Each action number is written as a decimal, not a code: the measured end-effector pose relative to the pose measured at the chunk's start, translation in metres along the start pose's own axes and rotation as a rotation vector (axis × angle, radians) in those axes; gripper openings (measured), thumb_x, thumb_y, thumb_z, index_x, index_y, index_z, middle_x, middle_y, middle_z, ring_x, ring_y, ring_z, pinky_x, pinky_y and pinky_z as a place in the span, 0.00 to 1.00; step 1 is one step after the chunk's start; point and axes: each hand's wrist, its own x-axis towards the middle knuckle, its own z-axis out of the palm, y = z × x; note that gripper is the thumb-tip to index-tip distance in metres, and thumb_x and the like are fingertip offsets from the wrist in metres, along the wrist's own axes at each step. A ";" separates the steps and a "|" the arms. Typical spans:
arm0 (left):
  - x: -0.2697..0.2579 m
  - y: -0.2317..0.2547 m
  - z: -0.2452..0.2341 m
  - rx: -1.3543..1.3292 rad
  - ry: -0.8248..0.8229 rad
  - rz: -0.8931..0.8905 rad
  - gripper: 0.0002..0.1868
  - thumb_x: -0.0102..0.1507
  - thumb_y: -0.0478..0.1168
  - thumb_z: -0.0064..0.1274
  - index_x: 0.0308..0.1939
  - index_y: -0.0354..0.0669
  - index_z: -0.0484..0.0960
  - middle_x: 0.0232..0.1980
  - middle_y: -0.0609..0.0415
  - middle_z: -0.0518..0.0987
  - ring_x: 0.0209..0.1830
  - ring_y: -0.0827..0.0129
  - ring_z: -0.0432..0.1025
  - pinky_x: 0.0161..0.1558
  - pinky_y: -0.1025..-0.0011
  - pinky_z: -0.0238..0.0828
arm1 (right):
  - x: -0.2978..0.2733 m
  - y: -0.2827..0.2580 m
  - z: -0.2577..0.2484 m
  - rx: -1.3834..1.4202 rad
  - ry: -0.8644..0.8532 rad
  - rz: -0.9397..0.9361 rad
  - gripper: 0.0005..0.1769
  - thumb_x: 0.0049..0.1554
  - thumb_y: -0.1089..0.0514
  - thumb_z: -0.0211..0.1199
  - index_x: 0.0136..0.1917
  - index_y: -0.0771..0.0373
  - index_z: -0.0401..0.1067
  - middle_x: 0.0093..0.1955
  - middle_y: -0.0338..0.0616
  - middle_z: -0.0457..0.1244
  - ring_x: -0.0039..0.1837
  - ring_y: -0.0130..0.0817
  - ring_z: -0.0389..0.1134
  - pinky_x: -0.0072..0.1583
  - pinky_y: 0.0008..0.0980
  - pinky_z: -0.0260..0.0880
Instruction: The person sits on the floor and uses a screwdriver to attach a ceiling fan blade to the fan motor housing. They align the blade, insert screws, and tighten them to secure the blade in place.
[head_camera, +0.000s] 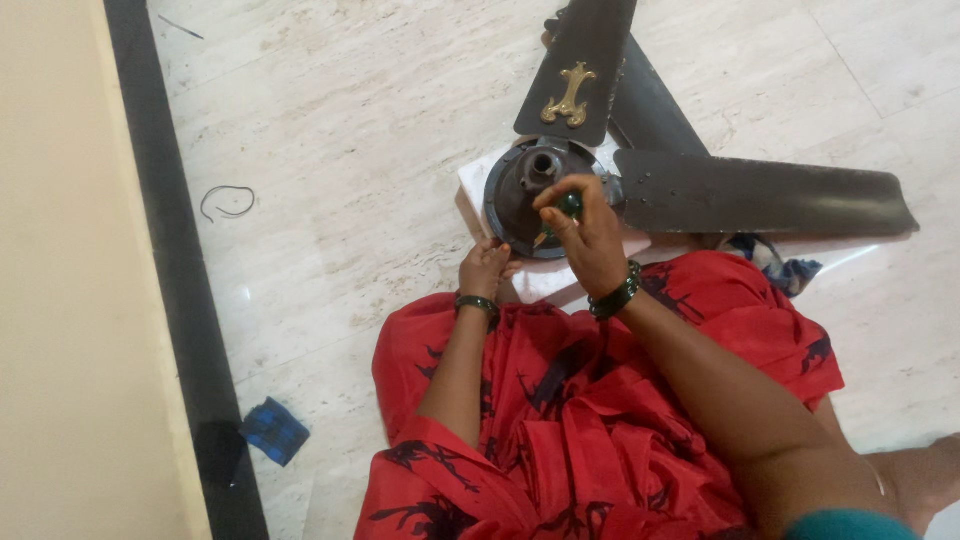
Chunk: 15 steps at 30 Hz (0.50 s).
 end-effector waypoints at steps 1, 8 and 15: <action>0.000 0.001 -0.001 0.006 -0.002 0.005 0.26 0.64 0.36 0.61 0.61 0.25 0.71 0.45 0.42 0.82 0.31 0.62 0.81 0.31 0.75 0.80 | 0.001 -0.002 0.000 -0.129 0.013 -0.129 0.15 0.68 0.51 0.60 0.62 0.59 0.65 0.58 0.43 0.65 0.60 0.30 0.68 0.59 0.30 0.71; 0.003 -0.004 -0.001 -0.004 -0.007 0.018 0.27 0.63 0.37 0.61 0.62 0.24 0.71 0.42 0.43 0.82 0.30 0.63 0.81 0.30 0.76 0.79 | 0.005 -0.013 -0.007 -0.611 0.074 -0.167 0.23 0.56 0.55 0.71 0.63 0.60 0.73 0.49 0.48 0.65 0.53 0.41 0.66 0.54 0.38 0.68; 0.001 -0.001 0.000 0.067 0.021 0.007 0.30 0.63 0.39 0.61 0.64 0.26 0.69 0.42 0.44 0.82 0.30 0.64 0.81 0.27 0.79 0.75 | 0.001 -0.010 -0.008 -0.421 -0.045 -0.251 0.20 0.60 0.65 0.67 0.65 0.57 0.71 0.57 0.44 0.69 0.53 0.35 0.75 0.52 0.31 0.75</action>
